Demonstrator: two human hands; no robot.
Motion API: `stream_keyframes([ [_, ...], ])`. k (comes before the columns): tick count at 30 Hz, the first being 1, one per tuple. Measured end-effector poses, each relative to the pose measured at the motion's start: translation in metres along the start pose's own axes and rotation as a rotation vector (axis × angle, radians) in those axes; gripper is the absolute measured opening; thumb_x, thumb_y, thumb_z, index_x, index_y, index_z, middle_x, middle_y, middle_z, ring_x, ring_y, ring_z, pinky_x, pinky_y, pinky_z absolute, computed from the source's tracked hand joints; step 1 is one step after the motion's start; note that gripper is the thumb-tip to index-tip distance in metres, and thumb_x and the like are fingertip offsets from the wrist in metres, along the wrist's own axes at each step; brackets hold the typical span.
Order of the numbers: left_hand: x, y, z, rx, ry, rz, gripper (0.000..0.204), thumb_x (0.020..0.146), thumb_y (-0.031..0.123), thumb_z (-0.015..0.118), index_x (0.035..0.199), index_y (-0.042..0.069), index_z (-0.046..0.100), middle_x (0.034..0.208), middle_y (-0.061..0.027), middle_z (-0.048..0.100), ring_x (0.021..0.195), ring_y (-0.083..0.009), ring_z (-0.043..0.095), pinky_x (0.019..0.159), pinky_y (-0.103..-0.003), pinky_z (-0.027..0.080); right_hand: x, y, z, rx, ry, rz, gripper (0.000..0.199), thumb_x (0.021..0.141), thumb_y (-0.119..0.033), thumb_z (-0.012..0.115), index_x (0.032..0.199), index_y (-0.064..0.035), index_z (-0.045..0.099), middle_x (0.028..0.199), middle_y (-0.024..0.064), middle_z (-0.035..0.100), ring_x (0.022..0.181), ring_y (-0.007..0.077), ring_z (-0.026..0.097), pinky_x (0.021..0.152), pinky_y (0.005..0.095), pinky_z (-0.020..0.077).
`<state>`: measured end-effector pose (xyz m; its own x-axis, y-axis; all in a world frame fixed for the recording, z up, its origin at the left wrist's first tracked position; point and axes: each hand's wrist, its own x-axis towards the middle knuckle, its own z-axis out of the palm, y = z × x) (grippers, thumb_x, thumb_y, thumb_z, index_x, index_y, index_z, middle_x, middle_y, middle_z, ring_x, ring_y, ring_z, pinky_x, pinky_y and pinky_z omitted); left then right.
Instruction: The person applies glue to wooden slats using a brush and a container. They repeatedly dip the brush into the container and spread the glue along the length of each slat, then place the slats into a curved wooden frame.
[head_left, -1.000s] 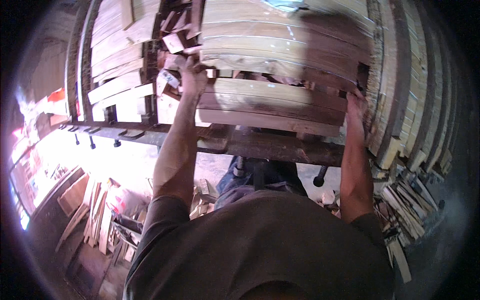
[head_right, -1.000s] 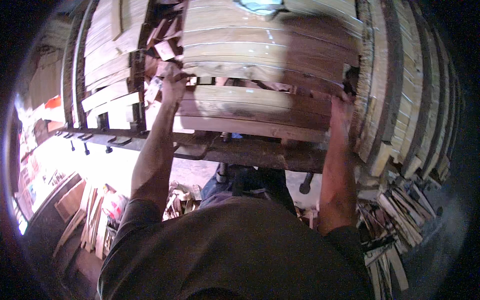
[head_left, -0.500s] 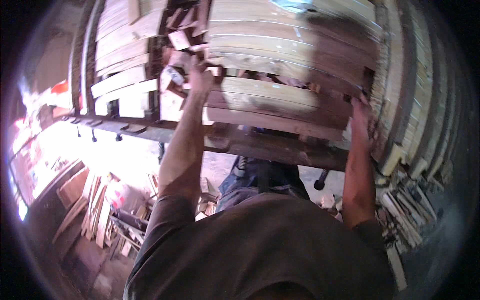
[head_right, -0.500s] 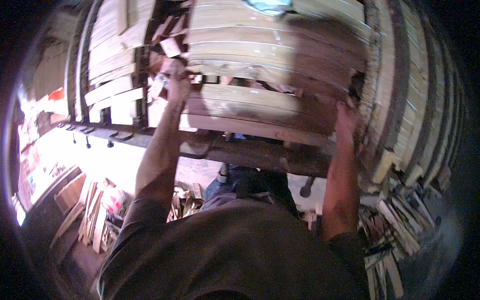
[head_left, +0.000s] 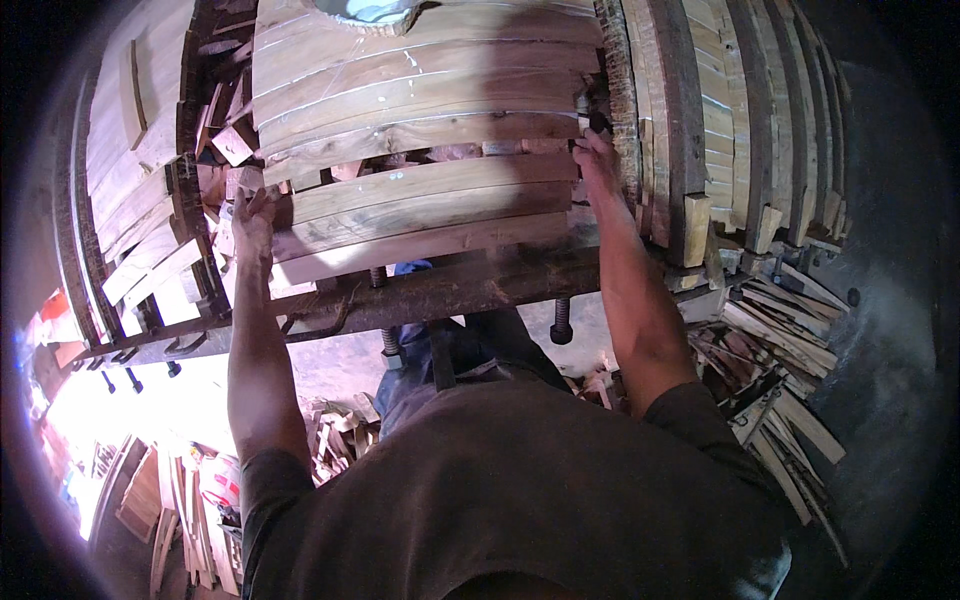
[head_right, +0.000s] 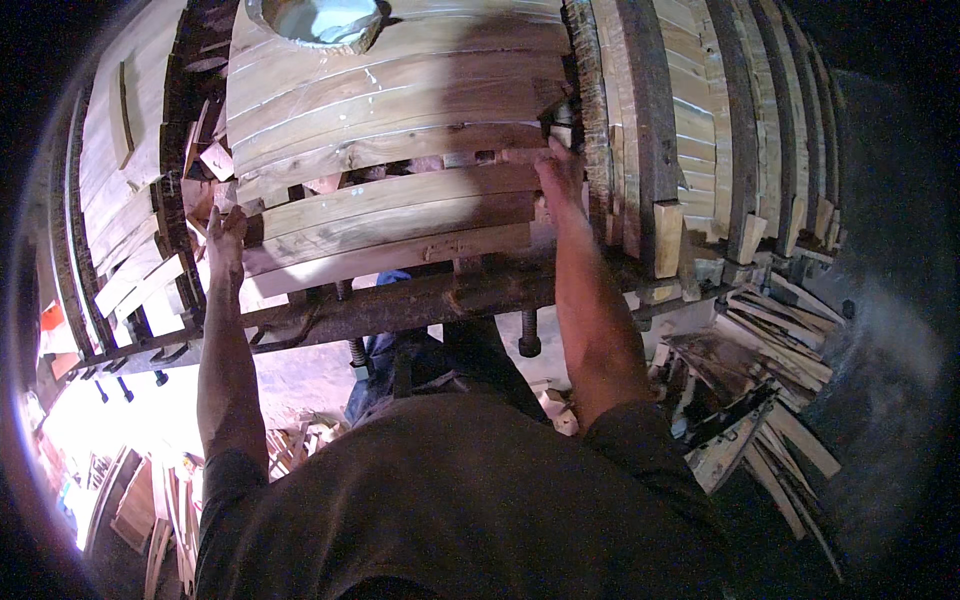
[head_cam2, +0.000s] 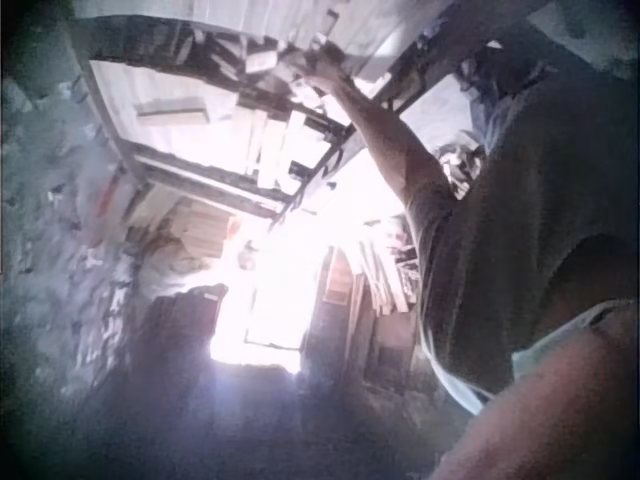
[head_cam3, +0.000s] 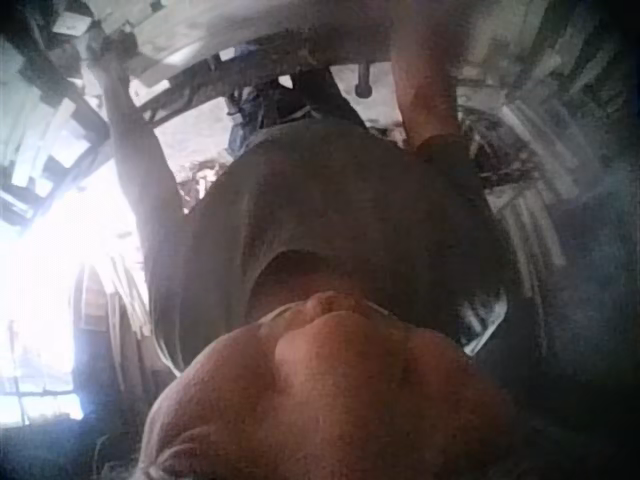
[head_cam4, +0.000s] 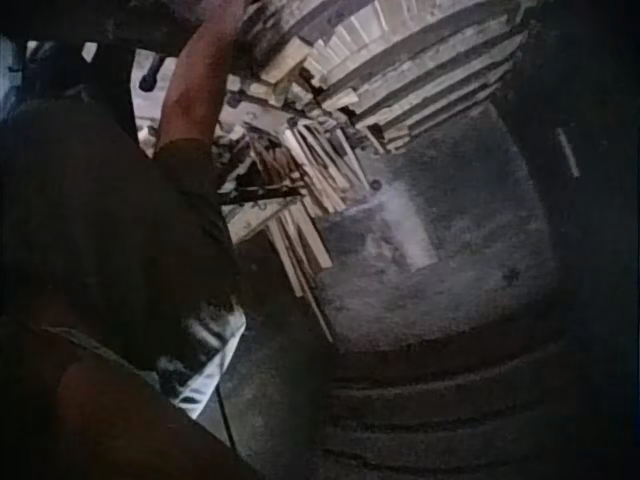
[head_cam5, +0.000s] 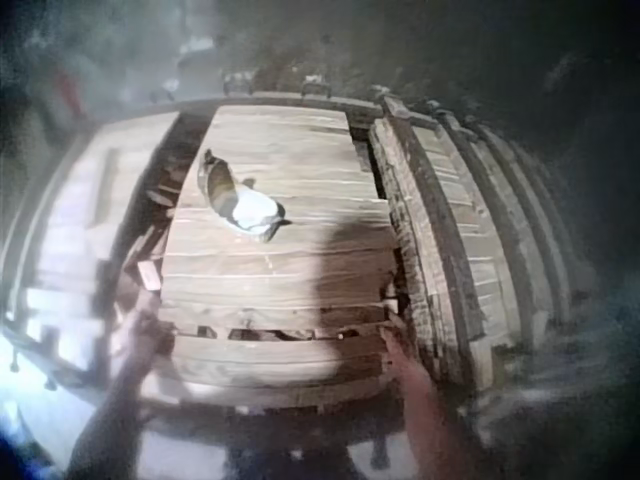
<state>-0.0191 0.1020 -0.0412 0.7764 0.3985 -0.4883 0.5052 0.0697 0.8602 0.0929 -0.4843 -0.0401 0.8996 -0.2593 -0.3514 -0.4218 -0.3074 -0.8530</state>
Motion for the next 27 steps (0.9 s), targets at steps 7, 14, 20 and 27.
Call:
stream_keyframes([
  [7, -0.018, 0.039, 0.025, -0.078, -0.064, 0.05, 0.069, 0.094, 0.006, 0.057, 0.151, 0.004, 0.019, 0.139, -0.0207, 0.048, 0.123, -0.0259, 0.052, 0.104, -0.035, 0.042, 0.005, 0.014, 0.012, 0.022, -0.076, -0.044, 0.051, 0.081, -0.01, 0.057, 0.131, -0.0022, 0.056, 0.121, 0.009, 0.06, 0.109, 0.0198, 0.054, 0.094, 0.0324, 0.0422],
  [14, 0.004, -0.015, -0.008, -0.247, -0.031, 0.079, 0.048, 0.085, -0.008, 0.054, 0.131, 0.005, 0.045, 0.119, -0.011, 0.061, 0.109, -0.0209, 0.058, 0.094, -0.032, 0.049, -0.055, -0.097, 0.034, 0.258, -0.266, 0.173, 0.055, 0.085, -0.006, 0.055, 0.14, -0.004, 0.048, 0.133, 0.0096, 0.055, 0.118, 0.021, 0.053, 0.1, 0.0307, 0.0388],
  [20, -0.02, 0.036, 0.023, -0.18, -0.023, 0.054, 0.046, 0.095, 0.008, 0.054, 0.137, 0.005, 0.036, 0.128, -0.0124, 0.056, 0.113, -0.0234, 0.055, 0.096, -0.036, 0.047, 0.002, 0.002, 0.008, 0.13, -0.1, 0.073, 0.057, 0.085, -0.008, 0.056, 0.14, -0.0007, 0.046, 0.123, 0.0094, 0.058, 0.112, 0.0191, 0.053, 0.098, 0.0288, 0.0373],
  [27, -0.017, -0.014, -0.02, 0.023, -0.027, -0.02, 0.059, 0.08, 0.002, 0.066, 0.136, -0.001, 0.044, 0.115, -0.0114, 0.065, 0.096, -0.0152, 0.064, 0.082, -0.029, 0.054, -0.012, 0.013, -0.001, -0.194, -0.145, 0.014, 0.034, 0.084, -0.008, 0.061, 0.117, 0.0009, 0.063, 0.086, -0.0003, 0.057, 0.077, 0.0117, 0.052, 0.07, 0.0251, 0.0422],
])
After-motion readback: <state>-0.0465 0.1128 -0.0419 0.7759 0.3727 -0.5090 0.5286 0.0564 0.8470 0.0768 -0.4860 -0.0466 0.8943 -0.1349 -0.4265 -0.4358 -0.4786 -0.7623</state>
